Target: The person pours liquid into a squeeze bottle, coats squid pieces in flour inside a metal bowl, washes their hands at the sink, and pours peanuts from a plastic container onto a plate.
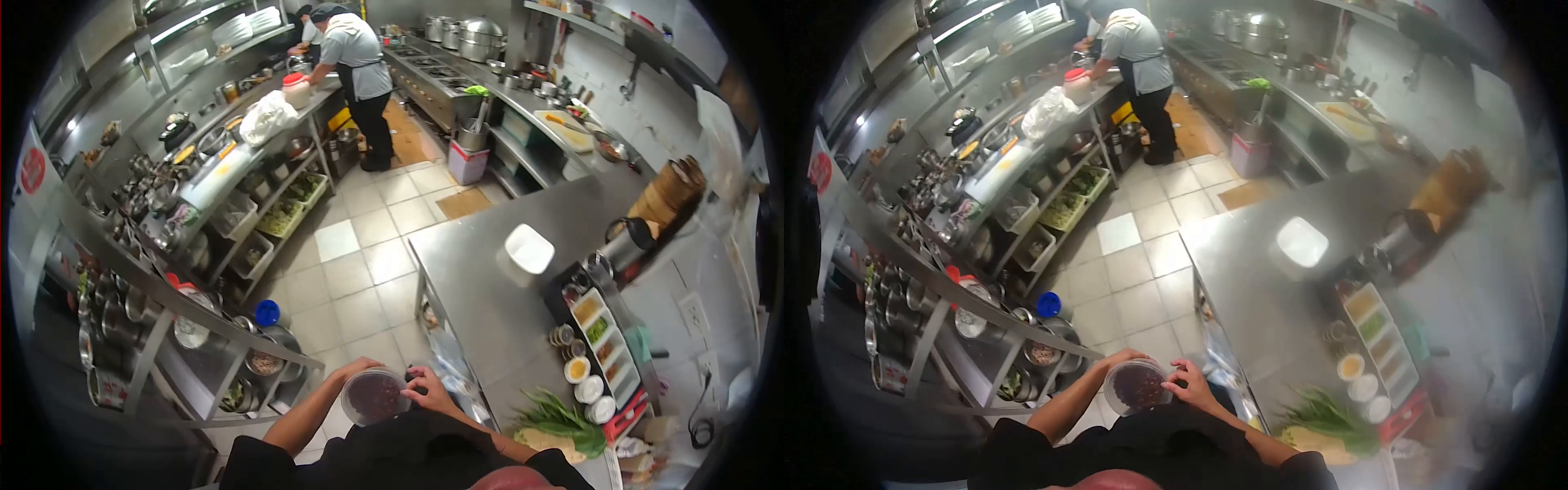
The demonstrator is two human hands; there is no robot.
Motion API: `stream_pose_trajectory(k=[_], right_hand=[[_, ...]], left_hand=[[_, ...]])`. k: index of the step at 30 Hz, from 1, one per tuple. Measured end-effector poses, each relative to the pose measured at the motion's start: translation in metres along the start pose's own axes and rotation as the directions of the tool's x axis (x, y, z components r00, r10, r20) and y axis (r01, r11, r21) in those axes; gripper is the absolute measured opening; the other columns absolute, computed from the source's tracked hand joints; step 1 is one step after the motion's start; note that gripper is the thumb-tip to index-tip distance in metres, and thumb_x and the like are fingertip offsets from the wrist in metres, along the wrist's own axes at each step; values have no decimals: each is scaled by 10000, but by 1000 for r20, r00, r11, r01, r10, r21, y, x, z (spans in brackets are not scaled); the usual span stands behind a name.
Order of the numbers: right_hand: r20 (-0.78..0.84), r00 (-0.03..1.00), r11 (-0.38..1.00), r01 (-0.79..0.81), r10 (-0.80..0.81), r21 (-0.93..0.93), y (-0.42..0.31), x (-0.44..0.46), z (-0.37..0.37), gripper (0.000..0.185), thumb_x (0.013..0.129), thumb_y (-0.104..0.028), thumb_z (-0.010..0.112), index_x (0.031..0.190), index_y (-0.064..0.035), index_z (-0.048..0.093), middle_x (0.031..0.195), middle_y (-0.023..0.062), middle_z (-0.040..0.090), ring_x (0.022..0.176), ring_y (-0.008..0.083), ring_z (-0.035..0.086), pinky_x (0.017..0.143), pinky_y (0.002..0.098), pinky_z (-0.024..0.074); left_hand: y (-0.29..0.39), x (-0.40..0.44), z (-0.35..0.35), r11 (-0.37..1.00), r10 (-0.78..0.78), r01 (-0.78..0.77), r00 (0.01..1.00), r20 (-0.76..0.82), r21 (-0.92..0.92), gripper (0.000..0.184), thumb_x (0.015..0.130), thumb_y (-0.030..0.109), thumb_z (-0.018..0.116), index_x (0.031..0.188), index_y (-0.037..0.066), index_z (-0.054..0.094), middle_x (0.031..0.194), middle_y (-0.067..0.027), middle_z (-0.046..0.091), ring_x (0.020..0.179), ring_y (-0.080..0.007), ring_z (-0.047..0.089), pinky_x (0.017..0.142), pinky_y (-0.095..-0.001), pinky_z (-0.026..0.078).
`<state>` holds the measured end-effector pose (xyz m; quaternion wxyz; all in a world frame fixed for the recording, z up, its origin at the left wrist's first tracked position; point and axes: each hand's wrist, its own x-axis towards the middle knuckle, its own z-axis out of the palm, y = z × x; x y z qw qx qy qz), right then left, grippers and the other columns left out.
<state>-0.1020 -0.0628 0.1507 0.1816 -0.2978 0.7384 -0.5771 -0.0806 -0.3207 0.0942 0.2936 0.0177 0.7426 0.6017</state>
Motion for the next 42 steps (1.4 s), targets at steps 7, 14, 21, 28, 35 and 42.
stream_pose_trajectory(k=[7,14,21,28,35,42], right_hand=[[152,977,979,166,-148,-118,-1,93,-26,152,717,-232,727,753,-94,674,1259,143,467,1144,316,433,949,395,343],[56,976,944,219,-212,-245,-52,172,-60,75,681,-139,706,707,-96,651,1270,148,455,1194,306,399,924,394,373],[-181,978,952,153,-107,265,-76,211,-96,83,682,-10,654,729,-48,598,1079,126,608,908,253,623,772,312,497],[-767,609,619,-528,-200,-581,-34,146,-131,174,669,-57,614,839,-79,584,1019,114,623,896,301,599,730,381,491],[-786,617,536,-677,40,-504,29,147,-82,254,695,-66,673,935,-53,590,1190,126,521,1097,329,487,891,395,410],[-928,370,630,-732,47,-260,34,124,-85,299,762,-168,674,1034,-79,588,1244,141,470,1154,339,432,932,429,376]], left_hand=[[36,23,-83,992,41,-29,994,-103,122,299,896,237,489,1075,42,628,1010,-84,647,937,-188,596,844,-311,458],[65,106,-197,888,-172,337,875,453,-313,586,890,501,433,1355,148,374,1321,-105,441,1187,-204,436,916,-432,410],[36,197,-299,855,-64,322,843,535,-406,737,787,300,552,1406,71,223,1370,-88,360,1188,-241,391,868,-387,461],[182,264,-286,816,321,-185,933,163,-548,790,765,331,619,1379,26,227,1329,-118,395,1185,-230,427,883,-408,457],[265,314,-214,795,305,-130,930,205,-592,733,792,233,603,1387,47,218,1275,-125,430,1113,-248,493,776,-437,512],[297,367,-145,932,187,-133,973,133,-336,830,763,255,672,1414,95,182,1228,-172,458,1089,-253,508,658,-375,528]])
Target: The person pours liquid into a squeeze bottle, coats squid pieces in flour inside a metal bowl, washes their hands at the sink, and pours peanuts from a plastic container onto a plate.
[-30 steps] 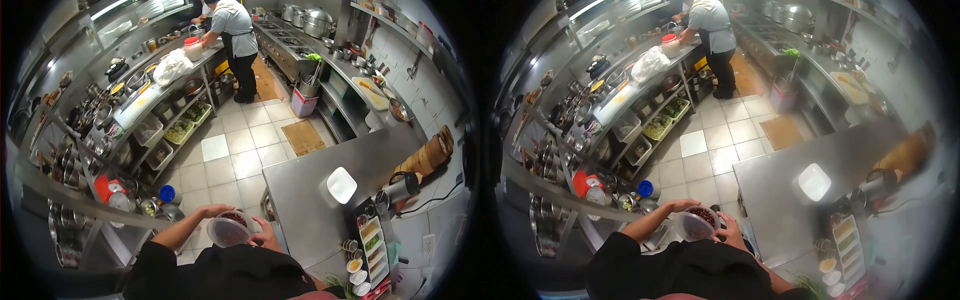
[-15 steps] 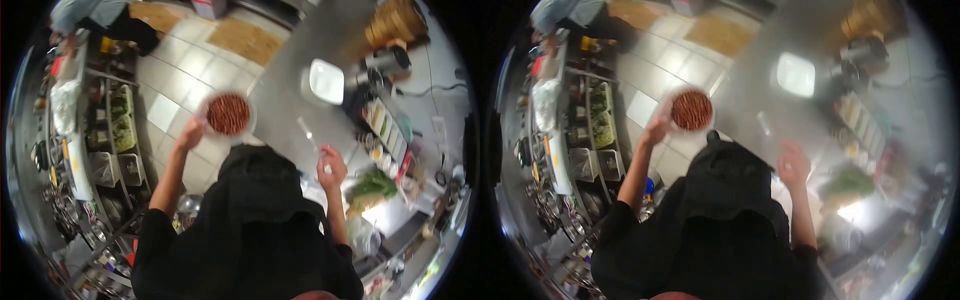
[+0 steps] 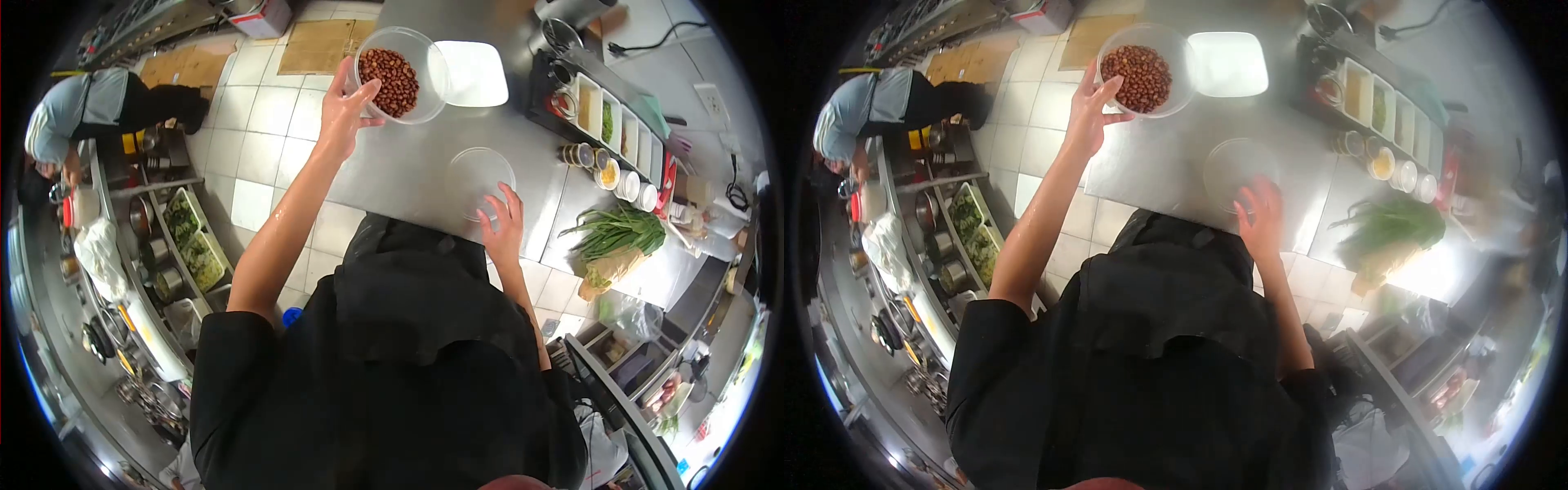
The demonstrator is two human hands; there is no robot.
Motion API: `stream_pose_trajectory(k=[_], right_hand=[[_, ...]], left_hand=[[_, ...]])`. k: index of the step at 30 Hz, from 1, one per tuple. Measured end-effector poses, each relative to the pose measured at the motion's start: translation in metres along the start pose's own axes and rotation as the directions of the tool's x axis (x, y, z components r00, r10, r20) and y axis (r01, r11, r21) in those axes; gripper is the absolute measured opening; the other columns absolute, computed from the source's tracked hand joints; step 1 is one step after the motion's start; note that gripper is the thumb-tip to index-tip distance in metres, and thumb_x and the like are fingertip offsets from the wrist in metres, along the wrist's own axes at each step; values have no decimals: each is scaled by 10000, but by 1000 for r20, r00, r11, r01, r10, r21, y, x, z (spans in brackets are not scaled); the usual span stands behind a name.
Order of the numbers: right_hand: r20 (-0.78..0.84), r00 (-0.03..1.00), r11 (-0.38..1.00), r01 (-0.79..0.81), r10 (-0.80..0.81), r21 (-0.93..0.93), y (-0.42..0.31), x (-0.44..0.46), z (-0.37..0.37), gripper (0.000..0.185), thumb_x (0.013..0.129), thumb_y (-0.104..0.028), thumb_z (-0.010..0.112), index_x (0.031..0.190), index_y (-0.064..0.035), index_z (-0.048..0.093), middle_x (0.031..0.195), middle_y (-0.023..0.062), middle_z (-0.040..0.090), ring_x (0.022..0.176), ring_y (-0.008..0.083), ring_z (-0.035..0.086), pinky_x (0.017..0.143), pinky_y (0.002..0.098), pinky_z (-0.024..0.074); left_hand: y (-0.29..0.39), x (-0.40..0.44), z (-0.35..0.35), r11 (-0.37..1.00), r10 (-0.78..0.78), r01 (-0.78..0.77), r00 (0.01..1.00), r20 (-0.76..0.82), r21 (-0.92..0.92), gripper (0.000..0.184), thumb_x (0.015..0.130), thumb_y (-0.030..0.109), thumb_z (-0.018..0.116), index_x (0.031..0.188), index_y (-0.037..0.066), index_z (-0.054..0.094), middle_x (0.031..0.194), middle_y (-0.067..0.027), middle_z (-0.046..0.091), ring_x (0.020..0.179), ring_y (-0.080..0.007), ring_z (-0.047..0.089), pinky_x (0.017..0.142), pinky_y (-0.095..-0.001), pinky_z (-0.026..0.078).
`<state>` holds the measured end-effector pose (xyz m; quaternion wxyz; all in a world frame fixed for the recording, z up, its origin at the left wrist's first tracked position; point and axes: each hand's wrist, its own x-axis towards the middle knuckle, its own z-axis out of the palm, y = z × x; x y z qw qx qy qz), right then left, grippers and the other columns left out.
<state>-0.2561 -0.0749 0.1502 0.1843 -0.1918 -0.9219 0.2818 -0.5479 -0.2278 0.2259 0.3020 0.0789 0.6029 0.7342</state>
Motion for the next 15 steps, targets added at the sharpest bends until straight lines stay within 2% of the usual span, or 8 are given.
stream_pose_trajectory(k=[2,4,6,7,9,10,13,15], right_hand=[[-46,997,997,-64,66,52,7,3,-6,273,775,-144,656,1029,-72,587,1247,140,461,1154,342,428,932,434,375],[-66,994,994,-85,89,61,18,4,-12,271,774,-133,652,1029,-71,586,1246,139,459,1155,340,426,933,435,374],[-81,991,992,-103,108,69,27,5,-17,269,773,-122,647,1029,-69,584,1244,137,457,1157,339,423,935,435,373],[-107,989,995,-94,98,42,32,6,-19,258,763,-102,643,1013,-64,588,1232,124,464,1111,321,443,888,405,394],[-129,987,995,-92,95,25,41,6,-24,248,754,-83,639,996,-59,592,1220,111,471,1064,304,463,842,376,415],[-116,986,993,-114,117,35,45,7,-25,246,751,-81,639,991,-56,594,1220,108,471,1060,305,465,842,374,416],[-99,986,989,-127,134,69,57,9,-26,243,746,-79,640,984,-53,597,1219,104,472,1055,307,467,845,372,418],[-96,988,990,-113,121,89,65,14,-29,242,744,-79,641,980,-52,599,1218,103,472,1055,309,468,847,372,419]], left_hand=[[0,20,16,991,-6,9,1000,-19,130,749,789,300,643,1397,147,232,1140,-110,507,1088,-222,491,675,-390,534],[-2,38,34,980,-1,9,999,-44,197,763,785,301,650,1401,143,229,1155,-122,513,1068,-223,504,664,-382,525],[-4,55,47,925,-1,58,989,-149,375,769,783,300,651,1405,140,228,1202,-139,501,1046,-226,518,666,-375,518],[-5,62,50,921,-2,59,989,-146,384,769,783,300,651,1405,140,228,1202,-139,501,1046,-226,518,666,-375,518],[-4,73,53,896,96,9,972,-215,444,842,714,295,692,1396,71,251,1018,-126,598,745,-149,591,510,-255,497],[-5,77,55,891,98,12,971,-217,454,842,714,295,692,1396,71,251,1018,-126,598,745,-149,591,510,-255,497],[-2,86,58,827,127,43,957,-259,561,860,690,301,686,1395,63,253,843,-105,636,685,-140,593,516,-268,484],[-1,91,60,718,198,18,953,-230,696,891,656,345,679,1389,53,265,701,-95,628,658,-146,594,556,-299,479]])
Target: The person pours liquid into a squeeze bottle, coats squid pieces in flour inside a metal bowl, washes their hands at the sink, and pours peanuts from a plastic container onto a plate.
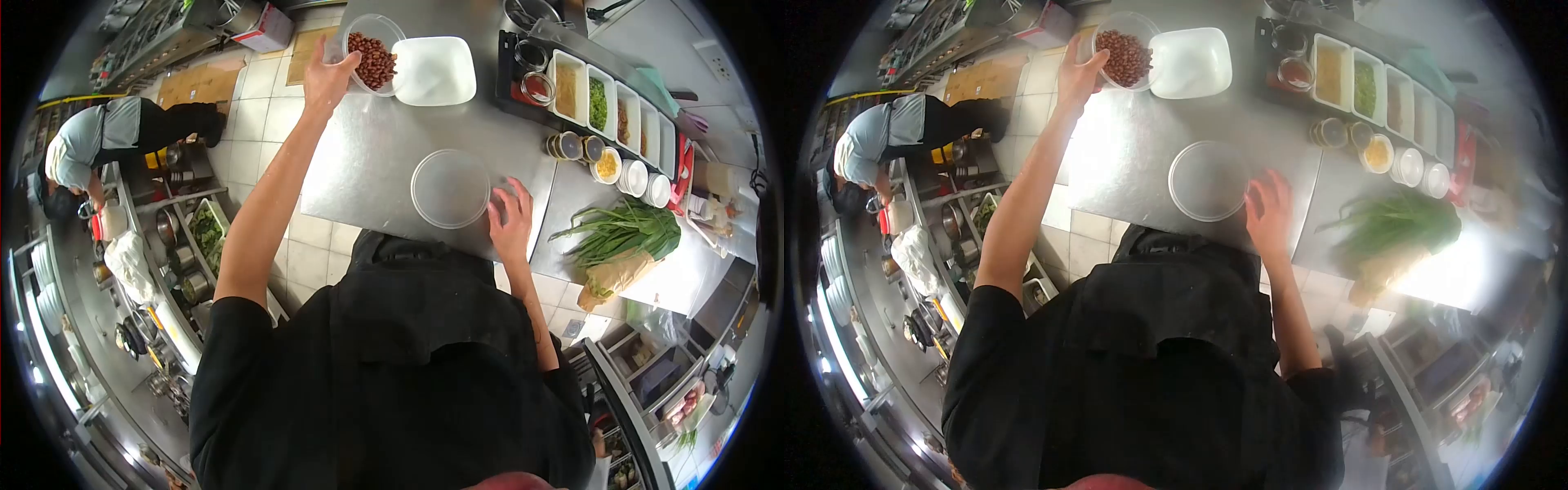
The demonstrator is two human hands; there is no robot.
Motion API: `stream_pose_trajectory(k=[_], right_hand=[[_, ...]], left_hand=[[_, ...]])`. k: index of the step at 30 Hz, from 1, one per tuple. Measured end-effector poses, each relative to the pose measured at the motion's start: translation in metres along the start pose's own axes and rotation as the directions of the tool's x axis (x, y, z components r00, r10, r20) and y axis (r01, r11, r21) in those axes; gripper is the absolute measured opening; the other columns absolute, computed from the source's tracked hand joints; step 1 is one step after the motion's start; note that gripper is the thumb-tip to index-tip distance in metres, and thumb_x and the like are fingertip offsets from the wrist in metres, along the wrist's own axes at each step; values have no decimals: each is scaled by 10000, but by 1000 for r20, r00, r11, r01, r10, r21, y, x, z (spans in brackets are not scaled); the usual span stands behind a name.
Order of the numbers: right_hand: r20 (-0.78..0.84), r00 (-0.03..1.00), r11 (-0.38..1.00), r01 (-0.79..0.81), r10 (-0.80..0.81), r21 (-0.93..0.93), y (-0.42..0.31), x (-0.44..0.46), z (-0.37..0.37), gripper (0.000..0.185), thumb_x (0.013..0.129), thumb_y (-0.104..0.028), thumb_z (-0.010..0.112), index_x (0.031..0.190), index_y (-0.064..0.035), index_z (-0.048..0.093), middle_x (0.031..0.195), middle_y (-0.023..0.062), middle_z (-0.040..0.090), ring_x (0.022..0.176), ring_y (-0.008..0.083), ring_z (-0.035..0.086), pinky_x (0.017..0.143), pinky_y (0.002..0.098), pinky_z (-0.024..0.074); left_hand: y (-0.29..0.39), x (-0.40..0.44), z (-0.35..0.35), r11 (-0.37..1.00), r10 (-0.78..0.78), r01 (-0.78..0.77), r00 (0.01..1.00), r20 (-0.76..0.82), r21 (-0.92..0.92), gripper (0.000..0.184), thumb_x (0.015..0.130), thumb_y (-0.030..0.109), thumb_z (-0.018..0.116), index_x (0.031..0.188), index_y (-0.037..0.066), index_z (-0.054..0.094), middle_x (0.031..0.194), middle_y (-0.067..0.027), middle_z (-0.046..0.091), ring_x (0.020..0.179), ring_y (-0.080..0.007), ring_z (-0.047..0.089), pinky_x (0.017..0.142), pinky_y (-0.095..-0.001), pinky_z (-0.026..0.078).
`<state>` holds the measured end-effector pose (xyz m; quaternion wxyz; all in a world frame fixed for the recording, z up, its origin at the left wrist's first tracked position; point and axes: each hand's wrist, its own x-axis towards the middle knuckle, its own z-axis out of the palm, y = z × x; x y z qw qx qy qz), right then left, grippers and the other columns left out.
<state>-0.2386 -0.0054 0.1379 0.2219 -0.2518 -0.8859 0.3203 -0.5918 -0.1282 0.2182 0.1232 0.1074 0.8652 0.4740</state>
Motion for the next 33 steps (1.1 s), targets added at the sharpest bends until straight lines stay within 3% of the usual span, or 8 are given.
stream_pose_trajectory(k=[4,6,12,15,22,24,28,33], right_hand=[[35,999,999,29,-29,14,13,10,-5,276,741,-88,648,1008,-55,583,1225,127,467,1096,328,452,898,405,397],[55,998,999,31,-32,27,17,14,-5,303,743,-98,656,1031,-58,572,1233,143,463,1134,342,438,937,429,378],[48,997,997,58,-60,43,17,30,-1,325,737,-100,663,1046,-68,564,1232,144,456,1126,352,437,925,436,384],[-3,998,996,69,-69,48,17,33,3,298,730,-78,641,1020,-58,576,1224,121,467,1074,322,461,880,391,405],[-1,999,996,51,-51,67,19,32,5,302,730,-84,638,1025,-64,575,1231,120,461,1084,325,452,884,396,400],[-4,999,997,50,-50,64,18,32,4,300,730,-84,638,1023,-65,575,1230,120,462,1083,324,451,882,398,400],[5,999,998,39,-39,44,17,33,4,302,725,-78,638,1020,-70,575,1229,121,462,1074,324,458,876,396,403],[6,1000,999,15,-15,37,19,35,4,306,717,-67,639,1017,-71,576,1232,120,457,1062,324,465,874,390,407]], left_hand=[[10,5,2,985,57,-54,998,-12,166,901,627,391,663,1375,56,290,594,-85,600,621,-184,593,610,-333,474],[16,3,5,950,157,-146,987,-18,276,879,619,418,647,1357,68,320,727,-130,604,731,-241,604,695,-365,476],[24,9,13,915,138,-120,990,-20,385,869,609,376,637,1357,87,300,1016,-234,491,1004,-346,522,815,-409,447],[32,5,19,844,209,-138,975,-80,518,836,624,303,612,1359,88,279,984,-245,511,997,-368,510,824,-424,437],[36,6,27,790,305,-214,950,-66,575,737,641,129,539,1341,111,311,1044,-262,459,995,-388,476,834,-438,425],[53,-6,27,828,185,-146,983,-17,542,715,733,47,549,1380,39,244,1360,-241,325,1268,-361,312,1034,-424,304],[51,-4,29,837,187,-144,982,-29,528,754,693,6,518,1383,41,216,1327,-248,361,1219,-383,366,1000,-416,337],[49,-5,31,804,311,-244,950,-34,543,744,685,1,518,1375,43,243,1309,-245,381,1195,-378,391,987,-417,355]])
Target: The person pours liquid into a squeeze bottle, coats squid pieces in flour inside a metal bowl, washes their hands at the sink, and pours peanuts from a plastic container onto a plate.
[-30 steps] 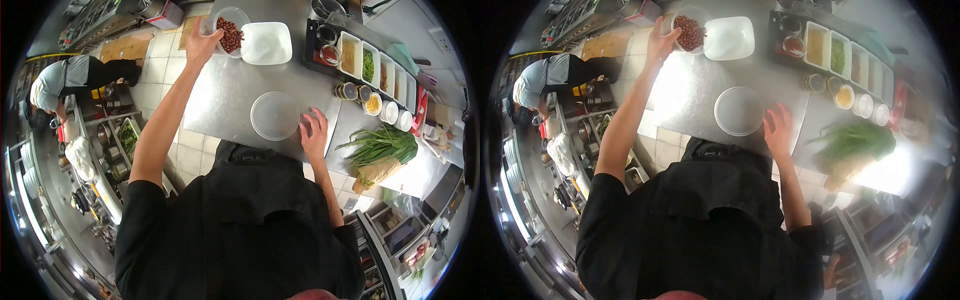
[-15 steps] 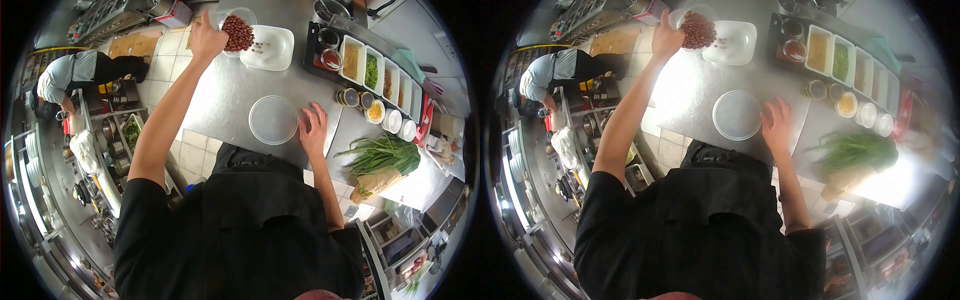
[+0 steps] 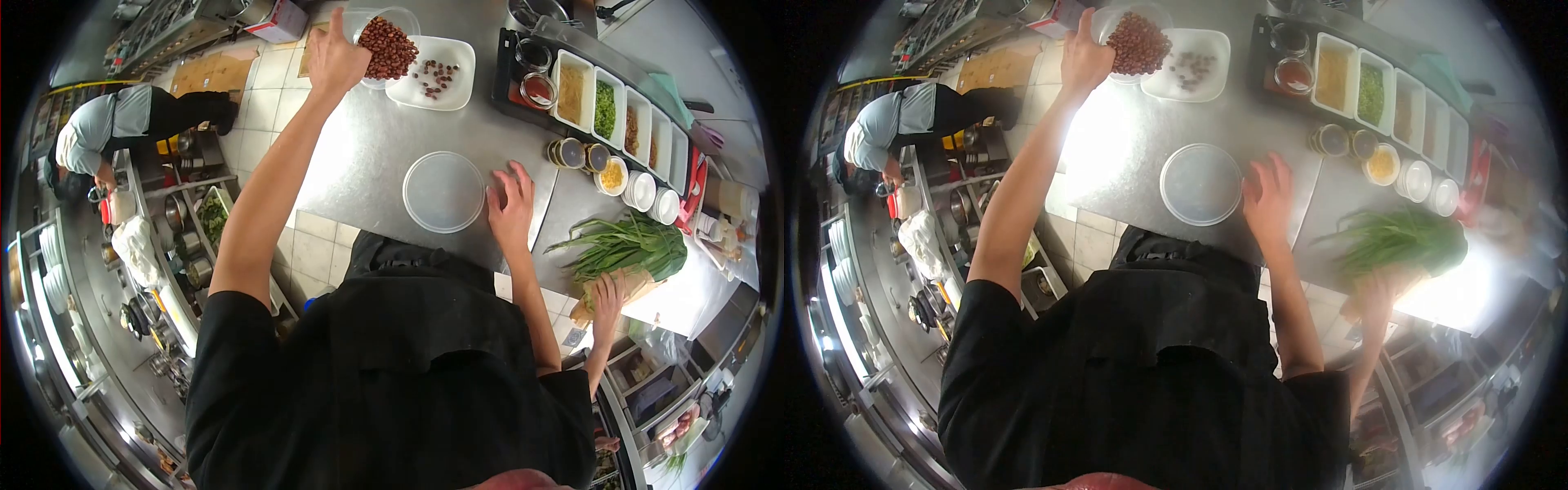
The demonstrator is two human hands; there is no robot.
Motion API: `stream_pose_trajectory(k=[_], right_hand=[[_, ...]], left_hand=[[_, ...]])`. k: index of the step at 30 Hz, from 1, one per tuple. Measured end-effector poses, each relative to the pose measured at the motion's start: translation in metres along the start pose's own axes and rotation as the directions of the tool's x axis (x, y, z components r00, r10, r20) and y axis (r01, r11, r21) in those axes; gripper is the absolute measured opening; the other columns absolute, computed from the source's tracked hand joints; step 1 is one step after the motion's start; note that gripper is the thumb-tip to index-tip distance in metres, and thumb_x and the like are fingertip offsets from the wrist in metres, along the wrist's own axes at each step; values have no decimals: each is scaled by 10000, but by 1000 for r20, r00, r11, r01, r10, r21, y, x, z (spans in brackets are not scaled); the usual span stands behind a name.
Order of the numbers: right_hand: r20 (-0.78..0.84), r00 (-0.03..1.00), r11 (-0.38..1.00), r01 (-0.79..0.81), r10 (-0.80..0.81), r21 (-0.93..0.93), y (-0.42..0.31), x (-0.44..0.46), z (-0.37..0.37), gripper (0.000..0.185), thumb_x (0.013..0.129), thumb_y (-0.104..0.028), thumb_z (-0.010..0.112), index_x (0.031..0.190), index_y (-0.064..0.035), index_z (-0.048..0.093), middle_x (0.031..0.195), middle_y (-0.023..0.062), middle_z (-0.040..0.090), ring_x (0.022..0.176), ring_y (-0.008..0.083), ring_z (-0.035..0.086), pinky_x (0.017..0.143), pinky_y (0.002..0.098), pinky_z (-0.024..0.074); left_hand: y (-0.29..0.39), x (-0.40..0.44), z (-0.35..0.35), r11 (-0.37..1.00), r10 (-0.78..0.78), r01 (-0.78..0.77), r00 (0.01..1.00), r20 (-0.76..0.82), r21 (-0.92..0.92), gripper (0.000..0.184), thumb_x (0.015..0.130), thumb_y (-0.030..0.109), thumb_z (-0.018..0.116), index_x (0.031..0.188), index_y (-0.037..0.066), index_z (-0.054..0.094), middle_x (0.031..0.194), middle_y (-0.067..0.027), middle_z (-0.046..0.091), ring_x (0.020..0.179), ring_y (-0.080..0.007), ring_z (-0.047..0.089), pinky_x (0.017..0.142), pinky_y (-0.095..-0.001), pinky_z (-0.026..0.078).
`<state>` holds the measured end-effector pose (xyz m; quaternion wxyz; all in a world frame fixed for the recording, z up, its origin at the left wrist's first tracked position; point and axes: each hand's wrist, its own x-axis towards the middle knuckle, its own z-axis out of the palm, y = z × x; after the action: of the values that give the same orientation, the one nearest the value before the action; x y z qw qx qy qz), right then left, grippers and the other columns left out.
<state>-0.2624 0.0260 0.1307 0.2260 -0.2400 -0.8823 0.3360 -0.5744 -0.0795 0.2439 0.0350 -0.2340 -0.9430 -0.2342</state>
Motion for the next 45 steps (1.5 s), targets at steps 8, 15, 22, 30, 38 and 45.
stream_pose_trajectory(k=[8,15,22,30,38,45], right_hand=[[10,1000,1000,-5,5,6,-1,1,0,299,724,-56,634,1018,-66,578,1237,120,452,1065,319,469,881,387,410],[12,1000,1000,-28,28,9,0,-3,0,302,724,-45,639,1019,-64,579,1238,120,451,1055,315,475,878,384,412],[3,1000,1000,-17,17,-5,-3,-3,1,315,714,-32,641,1021,-65,577,1237,116,450,1061,313,471,873,385,418],[-32,999,998,6,-8,-59,-12,-2,11,290,698,-61,661,981,-55,597,1227,117,452,1037,321,473,856,390,423],[-49,991,963,-134,125,-236,-22,-2,33,227,715,-111,634,933,-61,596,1154,139,483,1030,347,467,839,421,422],[-51,998,873,0,-28,-487,-24,-3,38,69,771,-79,558,833,-61,582,962,107,536,906,292,508,776,383,443]], left_hand=[[2,-1,1,998,43,-44,999,-31,-36,724,680,-14,512,1363,46,278,1296,-245,395,1193,-381,393,981,-417,355],[15,-1,-11,998,-13,15,999,32,-61,734,685,-35,517,1368,60,267,1324,-246,363,1193,-380,400,965,-423,382],[22,-4,-14,996,-82,84,996,45,-24,762,694,-51,503,1389,110,235,1316,-250,354,1168,-380,421,936,-430,408],[-2,11,-2,996,-83,84,995,59,-16,765,713,15,510,1404,144,206,1356,-232,313,1172,-390,410,964,-422,382],[-22,23,10,987,128,-136,987,-100,-87,724,631,97,547,1326,128,348,1059,-230,433,994,-396,475,822,-442,432],[-78,57,39,828,-187,265,961,204,-493,646,691,115,498,1320,135,355,705,-159,536,769,-347,585,712,-439,475]])
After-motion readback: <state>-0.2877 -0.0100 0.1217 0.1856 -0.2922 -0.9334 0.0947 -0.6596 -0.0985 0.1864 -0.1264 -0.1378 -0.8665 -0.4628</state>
